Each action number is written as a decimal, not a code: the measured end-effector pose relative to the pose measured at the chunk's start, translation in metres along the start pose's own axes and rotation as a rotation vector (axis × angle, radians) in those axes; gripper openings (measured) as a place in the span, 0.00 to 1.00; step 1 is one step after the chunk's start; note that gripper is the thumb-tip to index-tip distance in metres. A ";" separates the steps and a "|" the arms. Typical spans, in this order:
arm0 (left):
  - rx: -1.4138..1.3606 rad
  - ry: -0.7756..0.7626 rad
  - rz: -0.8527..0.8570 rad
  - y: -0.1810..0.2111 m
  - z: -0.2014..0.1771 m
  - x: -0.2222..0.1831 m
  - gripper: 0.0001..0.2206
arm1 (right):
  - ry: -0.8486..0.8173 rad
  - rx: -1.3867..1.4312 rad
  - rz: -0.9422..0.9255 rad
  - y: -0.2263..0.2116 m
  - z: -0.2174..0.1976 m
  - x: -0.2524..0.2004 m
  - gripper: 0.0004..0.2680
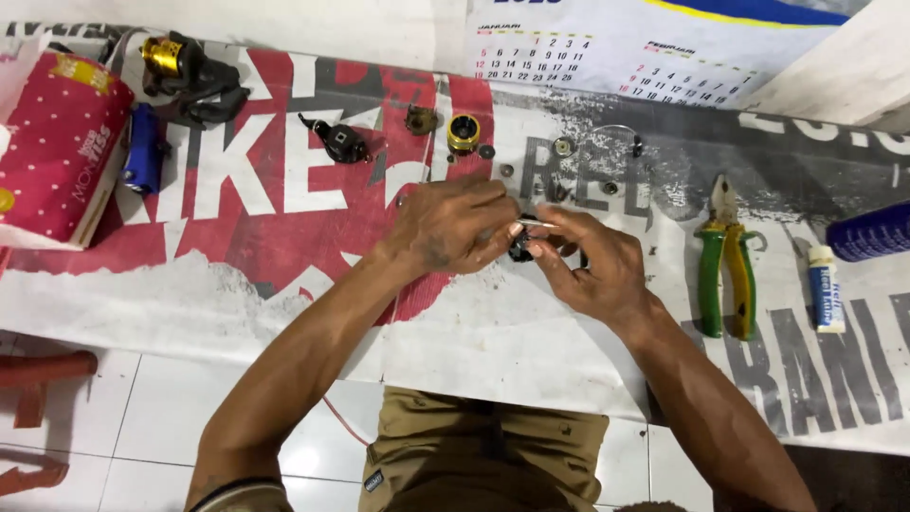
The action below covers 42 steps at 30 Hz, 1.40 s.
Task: Securing body screws and assembling internal components of a fishing reel on a workbench.
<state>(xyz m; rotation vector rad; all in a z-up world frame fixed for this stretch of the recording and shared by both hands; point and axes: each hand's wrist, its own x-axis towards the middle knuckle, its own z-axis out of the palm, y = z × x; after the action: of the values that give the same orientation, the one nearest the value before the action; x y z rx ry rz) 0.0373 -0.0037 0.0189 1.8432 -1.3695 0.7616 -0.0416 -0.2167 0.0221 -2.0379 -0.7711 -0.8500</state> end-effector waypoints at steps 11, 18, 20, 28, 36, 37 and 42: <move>-0.144 0.227 -0.144 -0.041 -0.020 -0.020 0.15 | 0.081 -0.041 0.252 0.067 -0.066 0.005 0.07; -0.140 0.287 -0.190 -0.044 -0.025 -0.015 0.19 | 0.141 0.180 0.439 0.068 -0.064 0.064 0.01; -0.131 0.282 -0.199 -0.044 -0.020 -0.020 0.19 | 0.087 0.190 0.274 0.066 -0.055 0.071 0.10; -0.099 0.217 -0.151 -0.037 -0.022 -0.010 0.18 | 0.042 0.144 0.352 0.061 -0.047 0.038 0.03; -0.125 0.257 -0.099 -0.020 -0.045 0.004 0.19 | 0.017 -0.079 0.259 0.041 -0.049 -0.003 0.07; -0.122 0.250 -0.112 -0.018 -0.046 0.005 0.19 | 0.011 -0.068 0.267 0.042 -0.046 -0.006 0.07; 0.118 0.282 0.000 -0.026 -0.034 -0.001 0.21 | -0.040 0.039 0.085 0.049 -0.042 -0.017 0.07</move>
<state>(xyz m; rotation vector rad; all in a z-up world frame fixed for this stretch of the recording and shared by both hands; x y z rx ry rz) 0.0608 0.0298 0.0325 1.7452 -1.1652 1.0776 -0.0270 -0.2802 0.0078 -2.0433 -0.7124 -0.7434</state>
